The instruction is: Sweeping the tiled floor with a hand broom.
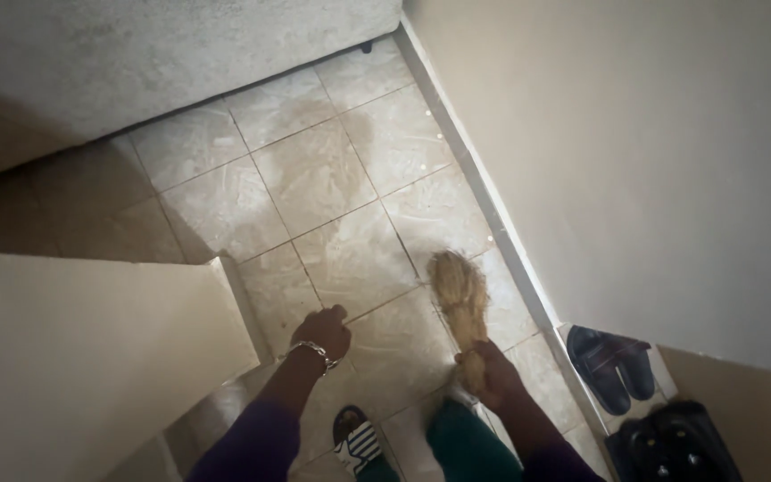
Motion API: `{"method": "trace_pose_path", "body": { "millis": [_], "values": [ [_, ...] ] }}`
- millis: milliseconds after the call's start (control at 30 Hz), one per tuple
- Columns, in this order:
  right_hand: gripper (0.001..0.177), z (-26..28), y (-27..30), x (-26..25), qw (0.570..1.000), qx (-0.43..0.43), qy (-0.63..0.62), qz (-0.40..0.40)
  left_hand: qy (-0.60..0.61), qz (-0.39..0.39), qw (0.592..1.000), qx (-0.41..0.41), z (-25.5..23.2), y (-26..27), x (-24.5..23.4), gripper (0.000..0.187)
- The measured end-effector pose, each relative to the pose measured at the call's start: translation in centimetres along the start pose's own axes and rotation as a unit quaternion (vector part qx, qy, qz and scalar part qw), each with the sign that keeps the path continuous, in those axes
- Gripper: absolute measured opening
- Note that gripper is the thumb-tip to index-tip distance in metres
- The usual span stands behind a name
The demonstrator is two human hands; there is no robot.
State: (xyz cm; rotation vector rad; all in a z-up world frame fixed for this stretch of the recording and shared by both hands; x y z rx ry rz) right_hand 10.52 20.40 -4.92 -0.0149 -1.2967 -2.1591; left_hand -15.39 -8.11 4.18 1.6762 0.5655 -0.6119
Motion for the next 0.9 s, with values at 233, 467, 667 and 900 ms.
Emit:
{"method": "trace_pose_path", "body": {
  "millis": [233,467,667,900],
  "values": [
    [0.035,2.4,-2.3,1.3,0.997,0.034,-0.036,-0.056,-0.012,-0.067,0.997,0.042,-1.7,-2.9,1.1,0.032],
    [0.032,4.7,-2.9,1.4,0.998,0.005,-0.038,-0.043,-0.07,-0.036,0.997,0.016,-4.0,-4.4,-0.2,0.028],
    [0.035,7.2,0.4,0.6,0.996,0.039,0.065,-0.054,-0.083,-0.066,0.994,0.03,-6.5,-5.5,-4.3,0.03],
    [0.033,9.5,1.0,2.6,0.977,0.119,-0.013,-0.174,-0.023,-0.128,0.991,0.017,-8.2,-6.3,-6.8,0.035]
  ]
}}
Point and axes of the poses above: each hand's wrist, its own y-axis away from the middle knuckle, its own x-axis out of the palm, z = x × y, the point moved 4 cm from there along -y, towards the middle knuckle, and after that the axes turned 13 degrees about -x, right-handed, at the moved point
